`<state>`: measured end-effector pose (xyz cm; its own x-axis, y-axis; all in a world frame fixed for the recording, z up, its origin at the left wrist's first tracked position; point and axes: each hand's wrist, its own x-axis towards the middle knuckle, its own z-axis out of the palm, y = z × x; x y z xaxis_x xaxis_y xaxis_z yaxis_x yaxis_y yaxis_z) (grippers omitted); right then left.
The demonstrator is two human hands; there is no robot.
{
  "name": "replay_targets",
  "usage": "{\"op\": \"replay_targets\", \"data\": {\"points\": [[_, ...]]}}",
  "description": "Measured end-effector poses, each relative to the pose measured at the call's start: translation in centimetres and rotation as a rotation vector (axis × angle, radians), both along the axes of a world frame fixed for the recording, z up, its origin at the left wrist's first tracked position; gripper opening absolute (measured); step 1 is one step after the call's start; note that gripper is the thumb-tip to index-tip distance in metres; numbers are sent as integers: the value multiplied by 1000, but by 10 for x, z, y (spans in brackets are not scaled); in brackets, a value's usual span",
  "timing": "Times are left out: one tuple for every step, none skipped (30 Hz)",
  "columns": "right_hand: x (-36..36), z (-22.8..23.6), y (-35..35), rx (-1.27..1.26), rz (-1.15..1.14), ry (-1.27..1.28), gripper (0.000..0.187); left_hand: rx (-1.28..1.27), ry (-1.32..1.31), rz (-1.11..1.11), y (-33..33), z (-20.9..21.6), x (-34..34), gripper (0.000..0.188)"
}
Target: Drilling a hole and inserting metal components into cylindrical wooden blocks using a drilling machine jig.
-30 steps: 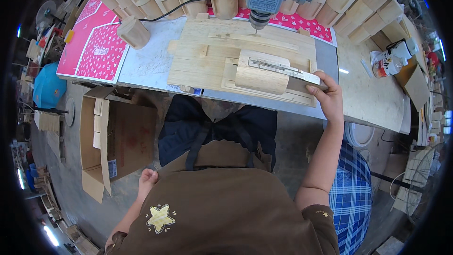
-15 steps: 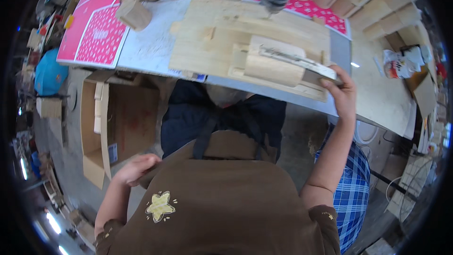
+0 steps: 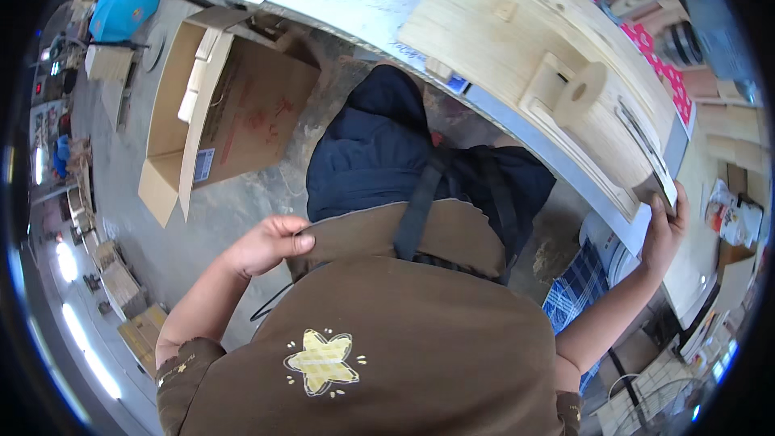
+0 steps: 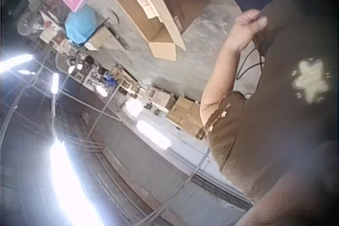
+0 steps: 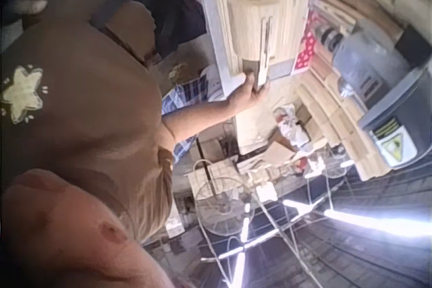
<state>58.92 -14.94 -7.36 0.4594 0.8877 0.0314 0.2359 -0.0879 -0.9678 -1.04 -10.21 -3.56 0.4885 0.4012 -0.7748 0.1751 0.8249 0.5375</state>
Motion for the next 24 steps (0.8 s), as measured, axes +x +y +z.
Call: {"op": "replay_targets", "data": {"points": [[-1,0,2,-6,-44,-13,41,-62,-47,164,-3,-1,0,16],[-1,2,2,-12,-41,10,41,-131,-60,226,-2,-1,1,15],[0,4,0,-13,-21,14,41,-131,-57,246,0,-6,2,15],[1,6,0,-18,-25,30,41,-153,-37,349,0,-12,1,15],[2,7,0,-23,-30,47,41,-174,-17,450,-1,-18,-3,14],[7,7,-4,-24,-17,50,41,-101,-24,414,2,-26,-7,15],[9,7,-4,-34,-12,78,41,-97,-17,435,2,-32,-13,15],[12,6,-4,-45,-9,104,41,-90,14,334,0,-37,-19,16],[11,6,-4,-43,8,109,41,-83,44,231,0,-38,-24,18],[10,7,-4,-37,-1,98,41,-103,107,63,2,-36,-28,20],[9,7,-4,-32,-13,87,41,-102,109,77,-6,-39,-35,20],[9,7,-4,-26,-4,99,41,-60,16,22,-13,-41,-38,20],[9,6,-2,-22,1,99,41,-18,-78,-34,-19,-41,-41,20],[8,4,-1,-23,8,99,41,-39,-118,-31,-27,-37,-44,16],[9,3,-1,-25,10,99,42,-36,-119,-33,-34,-38,-48,16],[6,2,0,-17,6,105,41,-132,-101,106,-42,-40,-53,15],[4,2,3,-12,6,105,41,-228,-84,246,-50,-41,-54,15],[0,3,4,-9,3,93,41,-262,-16,402,-53,-36,-44,10],[-2,5,6,-6,-1,84,42,-255,-21,397,-64,-43,-42,10],[-5,6,8,2,-6,78,42,48,226,338,-79,-62,-42,12],[-6,7,8,0,-11,72,42,356,460,264,-82,-85,-42,13],[-7,9,7,-4,-21,61,42,751,698,118,-78,-107,-50,13],[-10,13,-3,-5,-85,-68,41,780,657,91,-59,-115,-50,13],[-9,14,-3,-5,-96,-51,40,802,781,41,-35,-117,-52,12]]}}
